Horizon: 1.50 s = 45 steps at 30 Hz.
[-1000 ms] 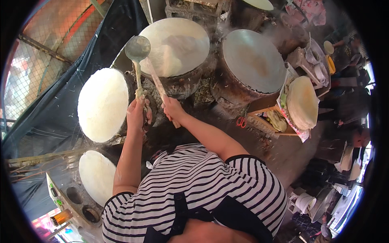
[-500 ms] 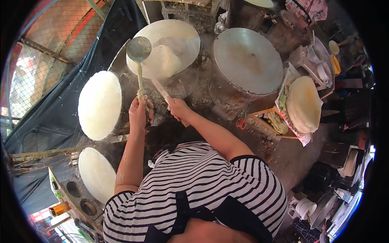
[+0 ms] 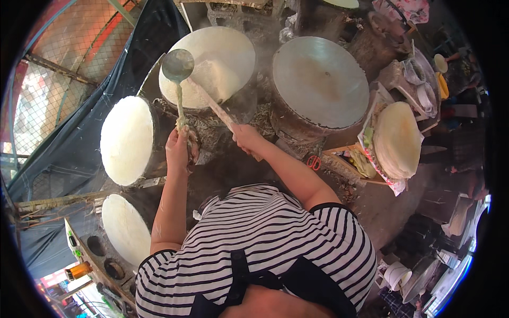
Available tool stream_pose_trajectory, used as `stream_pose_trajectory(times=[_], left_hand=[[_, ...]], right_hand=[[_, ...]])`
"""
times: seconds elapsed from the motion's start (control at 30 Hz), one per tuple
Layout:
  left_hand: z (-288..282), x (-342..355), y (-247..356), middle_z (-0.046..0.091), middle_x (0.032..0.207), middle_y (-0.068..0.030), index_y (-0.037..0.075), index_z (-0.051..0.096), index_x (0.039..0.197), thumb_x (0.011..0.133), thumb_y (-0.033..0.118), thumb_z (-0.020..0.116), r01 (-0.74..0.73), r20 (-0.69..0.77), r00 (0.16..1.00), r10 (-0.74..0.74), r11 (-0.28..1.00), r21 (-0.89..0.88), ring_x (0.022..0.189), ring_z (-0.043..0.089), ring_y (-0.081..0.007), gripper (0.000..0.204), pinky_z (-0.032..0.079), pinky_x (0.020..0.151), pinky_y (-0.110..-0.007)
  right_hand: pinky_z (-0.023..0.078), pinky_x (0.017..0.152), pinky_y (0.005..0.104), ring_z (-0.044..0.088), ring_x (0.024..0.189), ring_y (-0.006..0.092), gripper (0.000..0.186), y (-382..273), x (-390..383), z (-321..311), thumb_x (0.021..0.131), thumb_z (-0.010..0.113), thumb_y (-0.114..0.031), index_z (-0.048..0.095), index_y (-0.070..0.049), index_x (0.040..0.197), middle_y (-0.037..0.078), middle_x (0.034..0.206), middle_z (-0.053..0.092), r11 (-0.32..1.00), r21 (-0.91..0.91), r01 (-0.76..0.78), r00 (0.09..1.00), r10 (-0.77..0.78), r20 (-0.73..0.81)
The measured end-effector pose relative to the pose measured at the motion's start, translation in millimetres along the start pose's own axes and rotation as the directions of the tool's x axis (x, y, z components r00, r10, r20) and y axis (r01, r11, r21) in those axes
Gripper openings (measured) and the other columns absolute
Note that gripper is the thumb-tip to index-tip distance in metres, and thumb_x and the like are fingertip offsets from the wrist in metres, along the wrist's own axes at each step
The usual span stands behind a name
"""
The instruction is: The person ladles batter from a large metal bowl onto several round heated surfaces, spreads it into thin circles using a wooden spreader, and removes the cooked crepes to a stack. The process repeats continuously across multiple cooking stations.
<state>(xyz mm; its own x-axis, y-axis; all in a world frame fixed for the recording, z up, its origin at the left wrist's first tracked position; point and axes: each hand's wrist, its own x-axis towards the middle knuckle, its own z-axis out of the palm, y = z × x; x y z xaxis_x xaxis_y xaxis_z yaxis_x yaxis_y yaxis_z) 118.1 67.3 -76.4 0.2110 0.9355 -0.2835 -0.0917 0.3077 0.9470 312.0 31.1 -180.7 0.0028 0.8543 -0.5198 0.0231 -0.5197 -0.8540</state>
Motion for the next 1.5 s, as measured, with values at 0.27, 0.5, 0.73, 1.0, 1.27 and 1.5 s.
stream_pose_trajectory(times=[0.27, 0.5, 0.73, 1.0, 1.27, 1.5], left_hand=[[2.5, -1.2, -0.4, 0.047, 0.058, -0.002, 0.005, 0.05, 0.084, 0.091, 0.024, 0.052, -0.009, -0.069, 0.998, 0.008, 1.0, -0.015, 0.034, 0.041, -0.0094, 0.021, 0.033, 0.028, -0.023], [-10.4, 2.4, 2.9, 0.048, 0.059, -0.0023, 0.005, 0.05, 0.086, 0.092, 0.025, 0.052, 0.029, -0.097, 0.995, -0.033, 0.999, -0.041, 0.035, 0.04, -0.0098, 0.021, 0.033, 0.029, -0.023], [-37.6, 20.9, 9.0, 0.048, 0.063, -0.0031, 0.004, 0.05, 0.088, 0.092, 0.024, 0.051, 0.06, -0.026, 0.998, -0.061, 0.998, -0.032, 0.036, 0.041, -0.0099, 0.021, 0.033, 0.029, -0.023], [-67.1, 34.2, 16.6, 0.049, 0.062, -0.0036, 0.004, 0.048, 0.087, 0.092, 0.026, 0.049, 0.083, -0.03, 0.996, -0.084, 0.995, -0.05, 0.035, 0.041, -0.0103, 0.023, 0.033, 0.029, -0.024], [-86.5, 46.8, 24.2, 0.038, 0.046, -0.0021, 0.004, 0.05, 0.083, 0.094, 0.033, 0.044, 0.079, -0.012, 0.997, -0.078, 0.996, 0.029, 0.033, 0.036, -0.011, 0.031, 0.03, 0.031, -0.023], [-97.3, 51.9, 19.8, 0.05, 0.071, -0.0049, 0.002, 0.048, 0.091, 0.093, 0.03, 0.047, 0.092, -0.002, 0.996, -0.092, 0.994, -0.057, 0.038, 0.04, -0.0091, 0.028, 0.032, 0.03, -0.023]], right_hand=[[0.038, 0.034, 0.0335, 0.045, 0.033, 0.0202, 0.045, -32.1, 31.7, -79.4, 0.091, 0.036, -0.037, 0.05, 0.0, 0.072, 0.008, 0.049, 0.046, 0.993, -0.117, -0.012, 0.984, -0.009, -0.176], [0.045, 0.043, 0.0423, 0.056, 0.047, 0.0297, 0.031, -0.5, 15.8, -52.0, 0.09, 0.038, -0.025, 0.054, 0.001, 0.085, 0.017, 0.062, 0.057, 0.87, -0.471, 0.144, 0.976, -0.204, -0.079], [0.047, 0.065, 0.0459, 0.06, 0.075, 0.037, 0.019, -16.4, 53.6, -79.4, 0.087, 0.046, -0.015, 0.054, -0.003, 0.098, 0.021, 0.078, 0.061, 0.593, -0.778, 0.207, 0.878, -0.464, -0.119], [0.049, 0.065, 0.0487, 0.062, 0.075, 0.0384, 0.024, -28.1, 46.1, -64.9, 0.091, 0.04, -0.023, 0.051, -0.001, 0.095, 0.021, 0.078, 0.063, 0.535, -0.83, -0.156, 0.856, -0.346, -0.384], [0.049, 0.062, 0.0483, 0.063, 0.069, 0.0382, 0.019, -65.8, 116.8, -107.7, 0.086, 0.041, -0.013, 0.048, -0.001, 0.098, 0.02, 0.074, 0.063, 0.465, -0.86, -0.212, 0.716, -0.525, -0.46], [0.048, 0.064, 0.0484, 0.062, 0.069, 0.0381, 0.042, -68.1, 63.3, -37.9, 0.084, 0.041, -0.01, 0.039, 0.0, 0.125, 0.019, 0.076, 0.063, 0.625, -0.761, -0.172, 0.684, -0.48, -0.549]])
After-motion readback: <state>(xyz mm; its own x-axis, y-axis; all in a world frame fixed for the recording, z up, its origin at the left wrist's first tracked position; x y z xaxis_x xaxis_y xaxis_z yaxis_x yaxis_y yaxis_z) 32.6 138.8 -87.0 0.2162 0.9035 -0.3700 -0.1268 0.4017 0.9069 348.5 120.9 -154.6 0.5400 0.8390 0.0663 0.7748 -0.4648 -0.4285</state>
